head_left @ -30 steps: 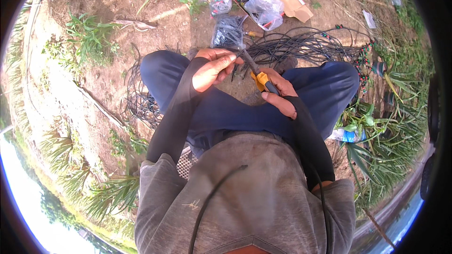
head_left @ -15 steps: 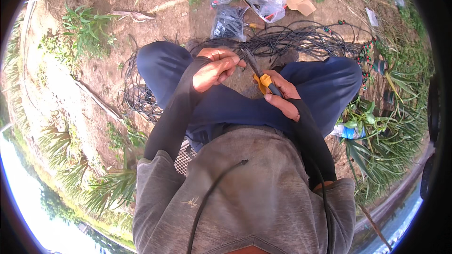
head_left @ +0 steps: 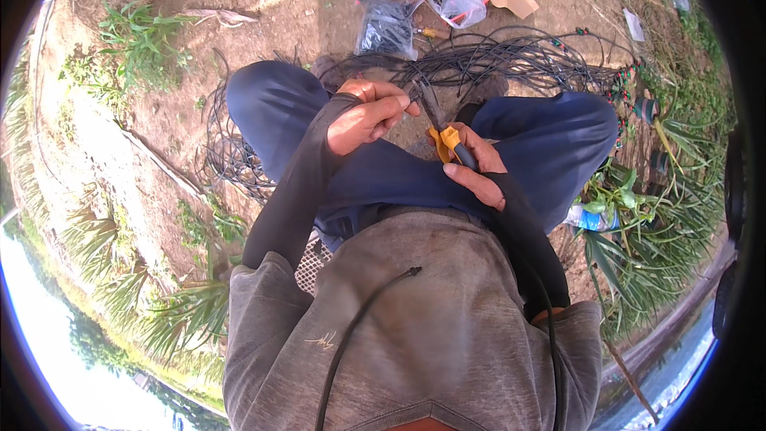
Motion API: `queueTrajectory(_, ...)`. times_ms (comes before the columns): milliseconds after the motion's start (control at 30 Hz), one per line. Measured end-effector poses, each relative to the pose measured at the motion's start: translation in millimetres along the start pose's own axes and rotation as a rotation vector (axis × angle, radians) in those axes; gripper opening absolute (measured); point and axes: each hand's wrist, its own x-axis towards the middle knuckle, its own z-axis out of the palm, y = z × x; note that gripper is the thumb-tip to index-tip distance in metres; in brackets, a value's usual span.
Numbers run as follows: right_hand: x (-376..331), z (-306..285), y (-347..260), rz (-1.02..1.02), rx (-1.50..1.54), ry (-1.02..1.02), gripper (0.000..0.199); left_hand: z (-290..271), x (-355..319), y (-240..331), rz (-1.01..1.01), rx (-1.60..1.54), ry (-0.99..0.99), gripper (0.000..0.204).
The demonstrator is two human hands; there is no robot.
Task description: The person sits on the ground and assembles black cables by stripping the ends with pliers and attaching small black connectors. The person repeatedly picks up cables, strips them, and secures the connectors before placing the finished pieces aside.
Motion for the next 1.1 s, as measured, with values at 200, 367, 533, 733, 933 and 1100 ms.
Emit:
queueTrajectory(200,-1,3,6,-0.046,-0.021,0.025,0.044,-1,1,-5,-0.012,-0.009,-0.019,0.024)
queueTrajectory(367,-1,11,10,-0.07,0.154,0.063,0.06,0,0,-9,0.003,0.027,-0.012,0.026)
queueTrajectory(533,-7,12,1,0.082,-0.046,-0.053,0.072,5,0,-15,0.036,0.04,-0.092,0.026)
queueTrajectory(733,-21,25,-3,0.027,-0.288,0.129,0.06,6,-5,-23,0.042,0.218,-0.231,0.029)
queueTrajectory(933,-39,31,0,0.0,-0.375,0.109,0.051,9,-7,-29,-0.133,0.239,-0.397,0.031)
queueTrajectory(1100,-40,30,7,0.07,-0.337,0.068,0.045,19,-12,-28,-0.027,0.345,-0.275,0.027)
